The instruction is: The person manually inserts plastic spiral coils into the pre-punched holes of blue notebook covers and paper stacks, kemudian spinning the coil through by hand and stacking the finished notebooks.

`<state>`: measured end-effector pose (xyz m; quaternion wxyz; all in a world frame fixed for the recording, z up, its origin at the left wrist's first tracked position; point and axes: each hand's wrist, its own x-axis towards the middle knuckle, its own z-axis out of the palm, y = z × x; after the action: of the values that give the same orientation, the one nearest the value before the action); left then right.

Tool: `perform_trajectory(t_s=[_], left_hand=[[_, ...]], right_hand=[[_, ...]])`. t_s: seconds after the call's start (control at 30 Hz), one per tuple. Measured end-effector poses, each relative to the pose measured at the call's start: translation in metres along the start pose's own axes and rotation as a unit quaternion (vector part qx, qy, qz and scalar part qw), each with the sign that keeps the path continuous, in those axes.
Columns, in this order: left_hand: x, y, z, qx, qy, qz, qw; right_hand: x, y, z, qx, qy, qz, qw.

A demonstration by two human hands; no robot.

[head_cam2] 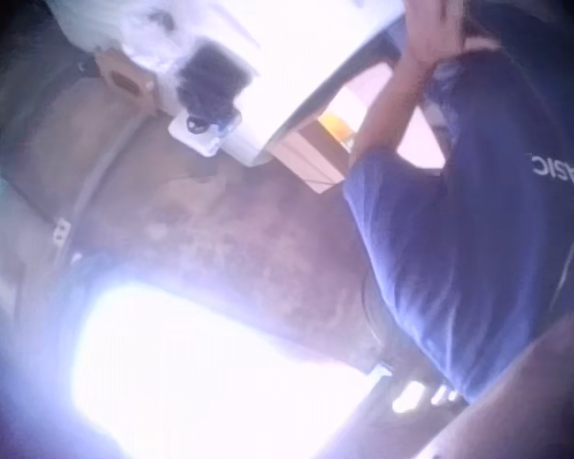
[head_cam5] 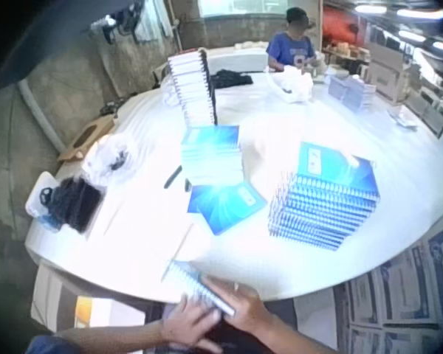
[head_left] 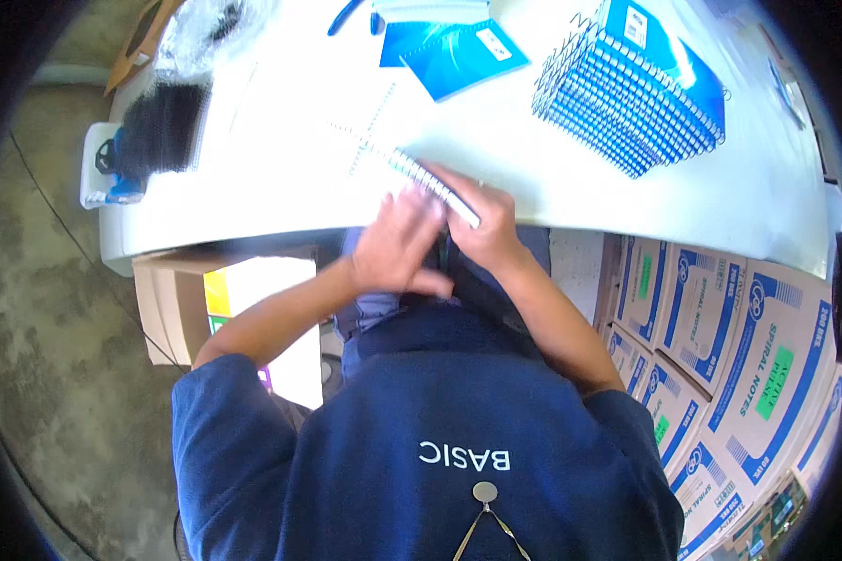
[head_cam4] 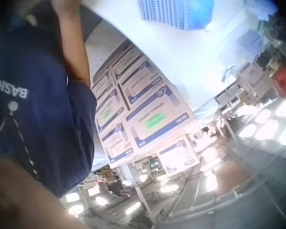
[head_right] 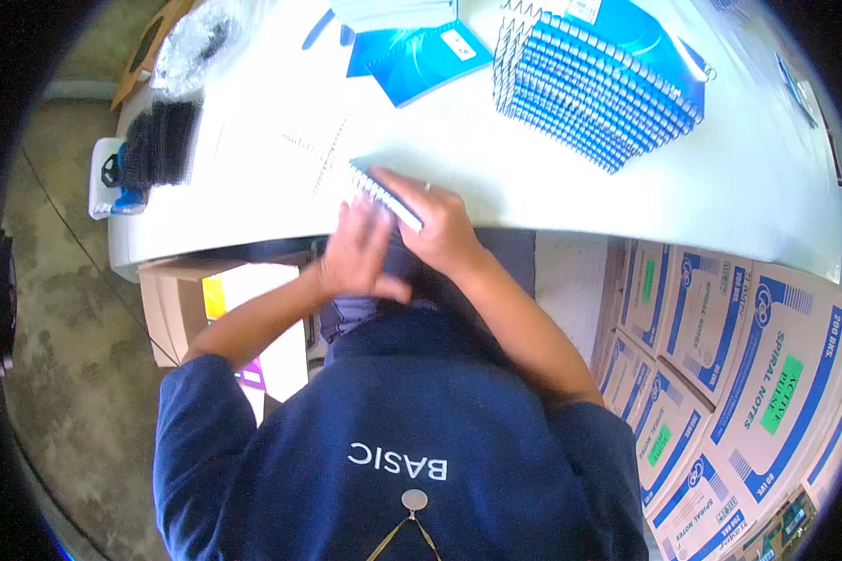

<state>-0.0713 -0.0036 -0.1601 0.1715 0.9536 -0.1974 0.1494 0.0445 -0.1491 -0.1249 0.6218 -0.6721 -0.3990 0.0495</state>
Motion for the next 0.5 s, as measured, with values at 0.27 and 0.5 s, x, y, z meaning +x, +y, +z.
perform_trajectory(t_s=[0.27, 0.5], left_hand=[[0.046, -0.006, -0.005, 0.0, 0.141, -0.009, 0.99], [0.09, 0.008, -0.055, 0.143, 0.192, -0.05, 0.97]], right_hand=[[-0.001, 0.001, -0.005, -0.011, -0.051, -0.018, 0.998], [0.007, -0.002, -0.004, 0.018, -0.066, 0.002, 0.998]])
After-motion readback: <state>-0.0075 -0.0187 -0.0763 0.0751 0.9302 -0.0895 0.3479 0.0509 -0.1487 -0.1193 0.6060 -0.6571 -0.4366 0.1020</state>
